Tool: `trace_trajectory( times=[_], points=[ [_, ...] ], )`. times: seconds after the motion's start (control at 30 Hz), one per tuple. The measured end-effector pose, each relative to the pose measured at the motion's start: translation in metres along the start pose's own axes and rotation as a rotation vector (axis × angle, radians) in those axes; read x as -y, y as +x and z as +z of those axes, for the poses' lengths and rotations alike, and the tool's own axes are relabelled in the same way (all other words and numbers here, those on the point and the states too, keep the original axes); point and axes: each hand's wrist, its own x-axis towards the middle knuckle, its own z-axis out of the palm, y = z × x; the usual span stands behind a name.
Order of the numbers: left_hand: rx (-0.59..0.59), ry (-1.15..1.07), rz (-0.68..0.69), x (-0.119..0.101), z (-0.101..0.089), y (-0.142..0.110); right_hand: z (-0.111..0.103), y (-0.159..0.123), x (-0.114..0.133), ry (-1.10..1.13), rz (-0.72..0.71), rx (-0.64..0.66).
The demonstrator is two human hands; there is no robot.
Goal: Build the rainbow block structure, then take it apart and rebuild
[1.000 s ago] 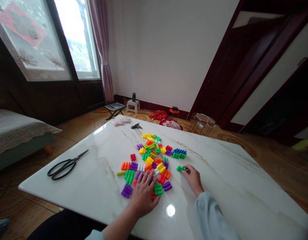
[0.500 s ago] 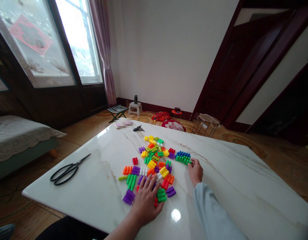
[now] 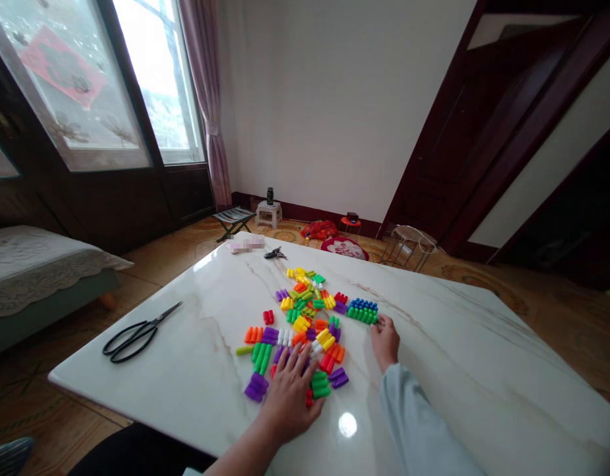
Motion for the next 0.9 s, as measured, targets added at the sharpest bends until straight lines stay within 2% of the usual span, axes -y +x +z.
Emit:
trace_trajectory(
  times=[0.17,0.33,0.47,0.6,0.9],
  points=[
    [0.003,-0.008,-0.01,0.001,0.002,0.0,-0.001,-0.007,-0.004,-0.115,-0.038,-0.089],
    [0.008,-0.01,-0.012,0.0,0.001,0.001,-0.001,-0.011,-0.003,-0.147,-0.109,-0.024],
    [0.008,-0.011,-0.008,0.0,0.0,0.001,0.0,-0.011,-0.003,-0.146,-0.092,-0.085],
    [-0.003,-0.009,-0.005,0.0,0.0,0.001,0.0,-0.012,-0.003,-0.135,-0.083,-0.033],
    [-0.009,0.005,0.002,0.0,0.0,0.001,-0.002,-0.016,0.001,-0.141,-0.068,0.001]
  ],
)
